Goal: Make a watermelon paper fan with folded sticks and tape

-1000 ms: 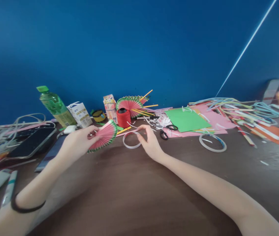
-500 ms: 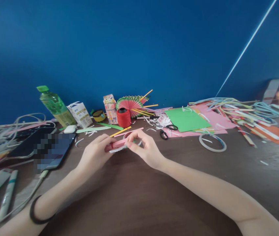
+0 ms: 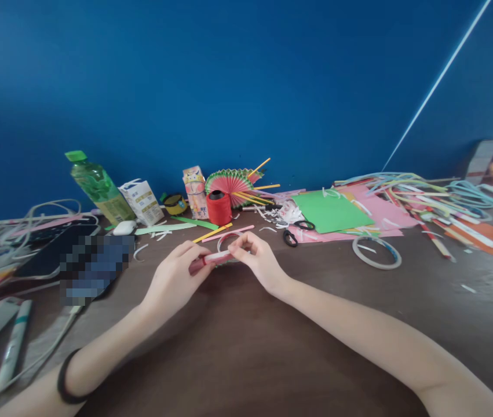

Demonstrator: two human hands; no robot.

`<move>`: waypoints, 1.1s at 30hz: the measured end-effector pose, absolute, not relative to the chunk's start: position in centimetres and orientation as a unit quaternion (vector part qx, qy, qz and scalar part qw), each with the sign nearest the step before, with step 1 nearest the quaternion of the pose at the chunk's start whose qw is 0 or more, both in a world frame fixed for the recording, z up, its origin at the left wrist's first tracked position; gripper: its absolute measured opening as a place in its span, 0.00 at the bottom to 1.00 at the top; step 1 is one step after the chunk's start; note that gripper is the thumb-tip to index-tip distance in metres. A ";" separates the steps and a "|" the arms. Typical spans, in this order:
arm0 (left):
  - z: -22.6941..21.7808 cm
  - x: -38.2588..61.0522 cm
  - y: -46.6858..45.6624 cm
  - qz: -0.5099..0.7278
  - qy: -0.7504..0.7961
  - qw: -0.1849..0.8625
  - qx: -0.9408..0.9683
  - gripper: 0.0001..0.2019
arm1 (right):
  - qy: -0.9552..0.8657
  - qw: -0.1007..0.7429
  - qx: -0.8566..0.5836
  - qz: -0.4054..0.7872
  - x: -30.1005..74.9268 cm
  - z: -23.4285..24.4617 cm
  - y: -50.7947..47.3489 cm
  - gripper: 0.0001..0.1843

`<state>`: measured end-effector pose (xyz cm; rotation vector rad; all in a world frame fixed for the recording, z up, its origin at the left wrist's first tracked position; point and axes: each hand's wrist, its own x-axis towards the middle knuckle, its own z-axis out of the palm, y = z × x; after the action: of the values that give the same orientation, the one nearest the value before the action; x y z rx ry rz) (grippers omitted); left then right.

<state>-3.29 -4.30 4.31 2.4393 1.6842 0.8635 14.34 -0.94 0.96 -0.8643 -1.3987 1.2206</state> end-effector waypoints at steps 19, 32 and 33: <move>3.9 -3.1 -4.4 0.314 0.551 0.067 0.770 0.03 | -0.587 0.521 -0.365 0.500 14.3 1.0 -1.0 0.13; 3.7 -2.9 -4.5 0.323 0.545 0.041 0.773 0.04 | -0.596 0.531 -0.348 0.492 14.4 0.6 -0.7 0.12; 3.7 -2.9 -4.5 0.322 0.545 0.040 0.773 0.04 | -0.598 0.530 -0.348 0.490 14.4 0.6 -0.7 0.12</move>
<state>-2.93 -4.49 3.72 2.3681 1.6710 0.9876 14.41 -0.67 0.56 -0.8319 -1.4279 1.1695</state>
